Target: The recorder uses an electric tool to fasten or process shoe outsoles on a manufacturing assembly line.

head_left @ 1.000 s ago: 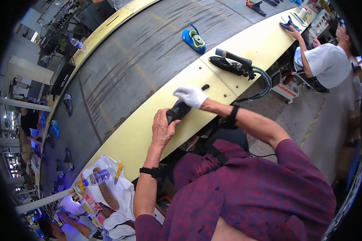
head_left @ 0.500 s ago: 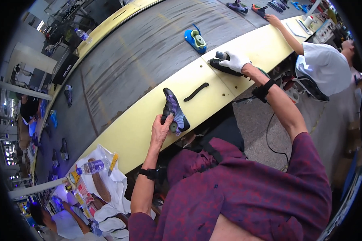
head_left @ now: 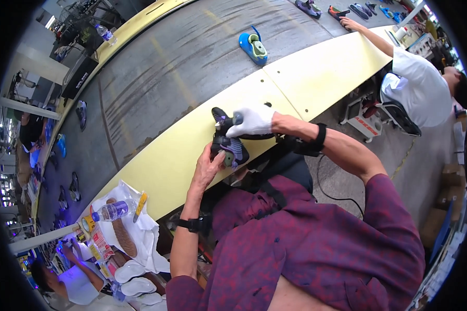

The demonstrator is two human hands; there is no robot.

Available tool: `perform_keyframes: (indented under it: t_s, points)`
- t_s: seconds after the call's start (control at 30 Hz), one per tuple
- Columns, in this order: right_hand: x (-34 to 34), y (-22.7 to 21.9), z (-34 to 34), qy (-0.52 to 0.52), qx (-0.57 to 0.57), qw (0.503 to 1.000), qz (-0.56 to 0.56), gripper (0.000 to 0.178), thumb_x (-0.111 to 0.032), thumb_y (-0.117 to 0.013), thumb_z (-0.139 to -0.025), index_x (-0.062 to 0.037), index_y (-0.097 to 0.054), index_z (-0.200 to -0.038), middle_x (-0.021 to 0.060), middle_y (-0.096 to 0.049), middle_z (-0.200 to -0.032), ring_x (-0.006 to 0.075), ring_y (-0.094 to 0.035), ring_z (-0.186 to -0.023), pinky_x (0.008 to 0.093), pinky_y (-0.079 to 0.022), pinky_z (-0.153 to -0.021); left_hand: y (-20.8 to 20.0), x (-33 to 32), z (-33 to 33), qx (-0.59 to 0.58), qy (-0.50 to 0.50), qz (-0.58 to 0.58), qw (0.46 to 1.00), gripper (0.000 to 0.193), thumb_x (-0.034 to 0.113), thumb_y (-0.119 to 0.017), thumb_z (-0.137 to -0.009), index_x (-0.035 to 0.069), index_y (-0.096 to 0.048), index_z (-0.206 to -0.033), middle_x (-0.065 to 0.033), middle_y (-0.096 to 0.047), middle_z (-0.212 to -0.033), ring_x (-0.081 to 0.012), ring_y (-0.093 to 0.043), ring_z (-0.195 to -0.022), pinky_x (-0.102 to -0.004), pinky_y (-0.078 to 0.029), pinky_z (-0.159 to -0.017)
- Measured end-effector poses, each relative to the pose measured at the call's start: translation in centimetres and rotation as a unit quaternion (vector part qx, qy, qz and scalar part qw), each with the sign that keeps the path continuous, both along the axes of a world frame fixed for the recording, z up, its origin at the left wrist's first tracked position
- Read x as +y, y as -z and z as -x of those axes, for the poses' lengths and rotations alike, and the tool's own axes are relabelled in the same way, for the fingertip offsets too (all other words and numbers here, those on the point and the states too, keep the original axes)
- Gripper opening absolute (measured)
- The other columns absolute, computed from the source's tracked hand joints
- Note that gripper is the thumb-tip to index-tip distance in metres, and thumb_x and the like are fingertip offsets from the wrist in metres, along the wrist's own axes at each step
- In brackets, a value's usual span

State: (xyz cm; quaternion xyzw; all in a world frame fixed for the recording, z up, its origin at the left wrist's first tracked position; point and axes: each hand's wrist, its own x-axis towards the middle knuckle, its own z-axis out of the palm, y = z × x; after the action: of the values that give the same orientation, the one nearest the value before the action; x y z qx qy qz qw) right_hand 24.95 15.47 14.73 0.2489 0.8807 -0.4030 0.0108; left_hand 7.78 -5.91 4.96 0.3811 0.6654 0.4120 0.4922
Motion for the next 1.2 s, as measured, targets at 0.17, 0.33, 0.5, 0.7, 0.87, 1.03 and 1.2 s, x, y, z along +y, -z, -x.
perform_keyframes:
  t_s: [0.17,0.33,0.5,0.7,0.87,1.03,1.2]
  points:
    - [0.3,1.1,0.3,0.034,0.004,0.998,0.047,0.054,-0.051,-0.082,-0.082,0.0029,-0.078,-0.088,0.0159,-0.073,-0.073,0.0241,-0.069,-0.067,0.0396,-0.055,-0.067,0.5,0.5,-0.4,-0.008,-0.027,-0.021,0.999,0.058,0.027,-0.07,-0.1,-0.003,-0.051,-0.146,-0.0155,-0.073,-0.101,-0.0198,-0.071,-0.075,-0.0341,-0.057,-0.067]
    - [0.5,0.3,-1.7,-0.037,-0.079,0.994,0.059,0.05,-0.046,-0.085,-0.083,0.002,-0.075,-0.095,0.0153,-0.075,-0.081,0.0204,-0.07,-0.072,0.0378,-0.055,-0.069,0.5,0.3,-1.1,-0.003,-0.044,-0.042,0.998,0.058,0.028,-0.072,-0.1,-0.004,-0.053,-0.145,-0.0145,-0.073,-0.096,-0.0186,-0.07,-0.075,-0.0337,-0.057,-0.066]
    - [1.0,0.8,-7.4,-0.024,-0.038,0.999,-0.003,0.049,-0.046,-0.081,-0.087,0.0014,-0.074,-0.094,0.0179,-0.074,-0.082,0.0294,-0.073,-0.074,0.0416,-0.056,-0.071,-3.7,2.7,-3.8,0.053,-0.048,0.032,0.997,0.065,0.036,-0.075,-0.098,-0.003,-0.052,-0.145,-0.0185,-0.075,-0.093,-0.0268,-0.075,-0.08,-0.0401,-0.059,-0.071]
    - [1.3,-0.9,-15.0,0.152,0.003,0.988,-0.024,0.04,-0.037,-0.083,-0.088,-0.0004,-0.068,-0.095,0.0161,-0.07,-0.082,0.0254,-0.069,-0.076,0.04,-0.055,-0.071,-5.6,6.3,-2.8,0.402,0.166,-0.155,0.887,0.07,0.032,-0.073,-0.097,0.004,-0.044,-0.154,-0.0239,-0.067,-0.126,-0.0421,-0.07,-0.11,-0.0506,-0.056,-0.097]
    - [-0.2,-0.4,-17.7,0.206,0.021,0.978,0.022,0.036,-0.033,-0.085,-0.086,-0.0017,-0.071,-0.095,0.0144,-0.07,-0.081,0.0227,-0.068,-0.076,0.0373,-0.055,-0.074,-9.5,12.3,-1.7,0.506,0.345,-0.131,0.78,0.084,0.01,-0.072,-0.086,0.012,-0.037,-0.162,-0.0204,-0.05,-0.157,-0.0388,-0.053,-0.141,-0.0503,-0.048,-0.113]
    - [-2.1,-0.2,-18.3,0.195,0.067,0.977,0.045,0.037,-0.032,-0.087,-0.085,-0.0021,-0.068,-0.095,0.0136,-0.069,-0.08,0.0234,-0.067,-0.073,0.0375,-0.055,-0.07,-10.5,15.7,-2.7,0.465,0.552,0.032,0.691,0.082,0.009,-0.068,-0.084,0.014,-0.041,-0.161,-0.0117,-0.045,-0.165,-0.0364,-0.046,-0.149,-0.0475,-0.044,-0.119]
    - [-3.3,-0.3,-18.7,0.194,0.043,0.98,0.034,0.037,-0.031,-0.088,-0.084,-0.003,-0.066,-0.092,0.0131,-0.067,-0.077,0.0234,-0.066,-0.07,0.0386,-0.054,-0.069,-7.9,14.2,-2.5,0.577,0.442,-0.145,0.671,0.074,0.03,-0.088,-0.078,0.016,-0.056,-0.144,-0.0098,-0.057,-0.153,-0.0318,-0.053,-0.142,-0.0434,-0.047,-0.115]
